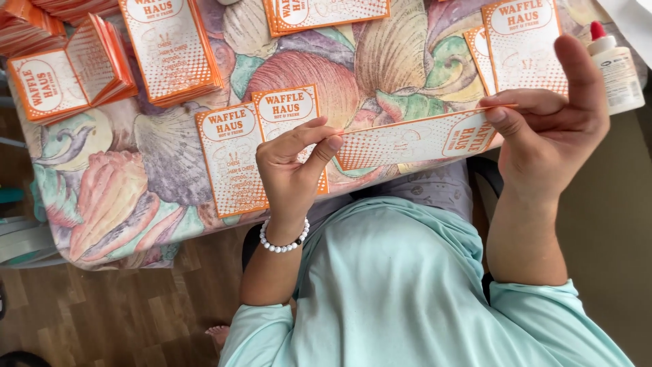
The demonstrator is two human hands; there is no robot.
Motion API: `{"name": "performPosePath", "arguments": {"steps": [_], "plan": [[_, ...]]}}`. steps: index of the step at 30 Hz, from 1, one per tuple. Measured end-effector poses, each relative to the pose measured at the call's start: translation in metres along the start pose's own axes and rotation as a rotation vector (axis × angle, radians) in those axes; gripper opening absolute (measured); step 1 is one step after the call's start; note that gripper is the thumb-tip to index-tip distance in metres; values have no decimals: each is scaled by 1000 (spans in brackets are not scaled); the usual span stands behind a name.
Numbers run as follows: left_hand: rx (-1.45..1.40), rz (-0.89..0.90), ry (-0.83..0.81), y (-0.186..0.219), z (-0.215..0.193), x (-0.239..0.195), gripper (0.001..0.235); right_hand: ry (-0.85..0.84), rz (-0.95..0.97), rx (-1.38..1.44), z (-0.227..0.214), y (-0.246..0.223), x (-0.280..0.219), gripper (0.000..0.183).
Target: The person applies glue to the edge of a printed paper and then folds another paper over it to create a booklet. They repeat this process with several identical papers, pressing the folded edges to secure them.
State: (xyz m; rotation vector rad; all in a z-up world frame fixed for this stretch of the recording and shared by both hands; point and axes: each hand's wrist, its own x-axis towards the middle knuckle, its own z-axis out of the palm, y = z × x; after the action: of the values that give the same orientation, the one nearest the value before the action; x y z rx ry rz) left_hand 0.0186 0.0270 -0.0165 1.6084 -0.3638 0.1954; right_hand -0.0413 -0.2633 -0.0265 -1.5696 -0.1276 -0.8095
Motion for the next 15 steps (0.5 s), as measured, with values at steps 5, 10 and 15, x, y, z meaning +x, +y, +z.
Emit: {"name": "performPosePath", "arguments": {"steps": [5, 10, 15], "plan": [[-19, -4, -8, 3, 0, 0, 5, -13, 15, -29, -1, -3, 0, 78], [32, -35, -19, 6, 1, 6, 5, -10, 29, -40, -2, 2, 6, 78], [465, 217, 26, -13, 10, 16, 12, -120, 231, -45, 7, 16, 27, 63]]}}
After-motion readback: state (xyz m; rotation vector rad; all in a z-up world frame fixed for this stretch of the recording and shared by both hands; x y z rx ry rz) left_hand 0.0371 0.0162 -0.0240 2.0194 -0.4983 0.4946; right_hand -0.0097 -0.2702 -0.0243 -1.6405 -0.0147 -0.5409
